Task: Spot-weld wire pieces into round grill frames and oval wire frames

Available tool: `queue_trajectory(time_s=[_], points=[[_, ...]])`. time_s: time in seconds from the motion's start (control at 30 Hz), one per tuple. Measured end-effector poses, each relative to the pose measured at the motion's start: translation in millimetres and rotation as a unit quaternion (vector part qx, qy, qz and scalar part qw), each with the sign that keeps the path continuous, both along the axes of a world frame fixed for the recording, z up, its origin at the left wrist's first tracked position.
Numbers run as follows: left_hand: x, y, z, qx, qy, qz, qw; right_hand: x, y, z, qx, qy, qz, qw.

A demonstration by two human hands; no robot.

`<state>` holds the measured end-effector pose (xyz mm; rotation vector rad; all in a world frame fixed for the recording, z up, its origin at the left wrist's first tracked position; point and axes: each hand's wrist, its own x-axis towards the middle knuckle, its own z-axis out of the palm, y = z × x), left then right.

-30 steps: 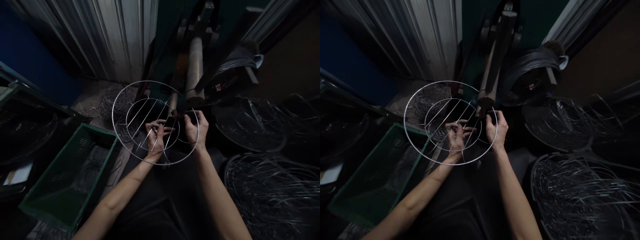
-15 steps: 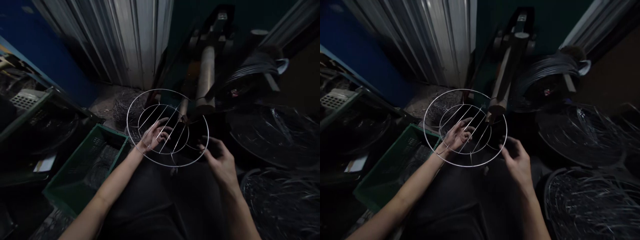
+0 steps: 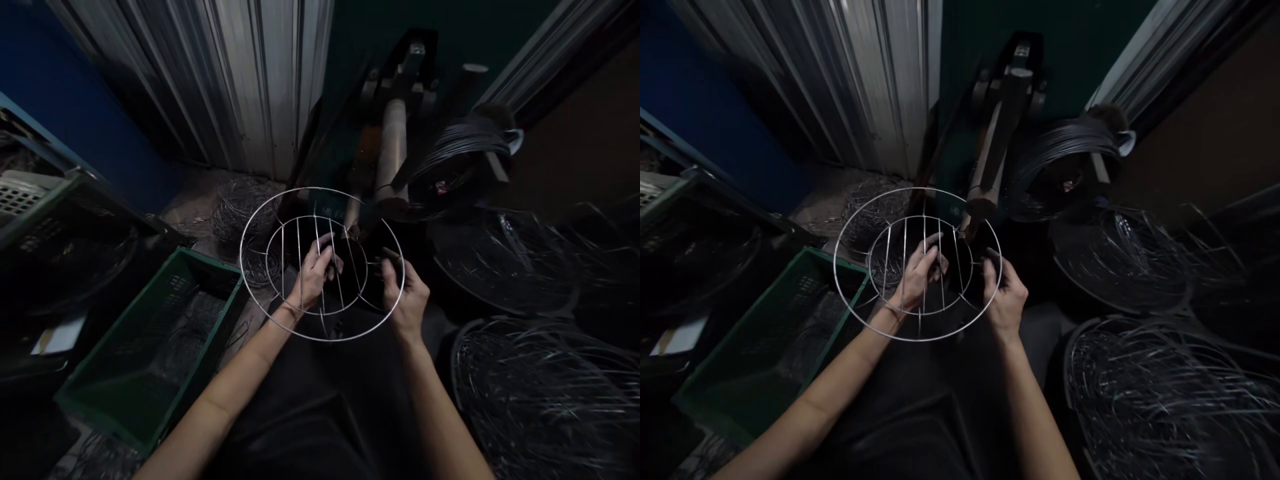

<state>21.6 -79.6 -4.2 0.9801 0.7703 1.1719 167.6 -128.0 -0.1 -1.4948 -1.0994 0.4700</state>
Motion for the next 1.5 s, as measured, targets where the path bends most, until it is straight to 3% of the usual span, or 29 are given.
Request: queue_trajectory(time_s=[0.17,0.3,0.73,0.87,0.93,1.0,1.1,1.17,1.33,1.5], points=[[9.0,6.0,2.3,0.017,0.020,0.070,0.997,5.0,35.4,-2.8,0.014,-0.030,-0.038,0.999],[14.5,12.2,-1.0,0.023,0.011,0.097,0.995,5.5,49.0,-0.7,0.015,-0.044,-0.042,0.998],[18.7,23.4,-2.3,0.016,-0.014,0.096,0.995,9.7,64.8,1.4,0.022,-0.073,-0.038,0.996],[7.2,32.3,-3.2,-0.023,-0.049,0.013,0.998,15.5,62.3,2.9,0.018,0.005,0.006,1.000],[3.1,38.5,-1.7,-0.034,-0.054,-0.050,0.997,22.7,46.3,5.2,0.005,0.012,0.028,1.000],[3.3,40.6,-0.1,-0.035,-0.045,-0.062,0.996,28.0,21.4,8.4,-0.016,-0.020,0.051,0.998],[11.1,33.8,1.3,-0.041,-0.049,0.026,0.998,28.0,-11.3,12.0,-0.063,-0.038,0.090,0.993],[18.3,27.0,0.9,-0.051,-0.069,0.094,0.992,23.8,-16.2,11.9,-0.054,-0.030,0.060,0.996],[28.5,24.1,-3.8,-0.022,-0.091,0.159,0.983,15.8,19.1,8.1,0.022,-0.027,0.017,0.999],[29.0,33.7,-4.9,-0.002,-0.089,0.172,0.981,12.5,42.7,6.8,-0.005,-0.093,-0.048,0.994]])
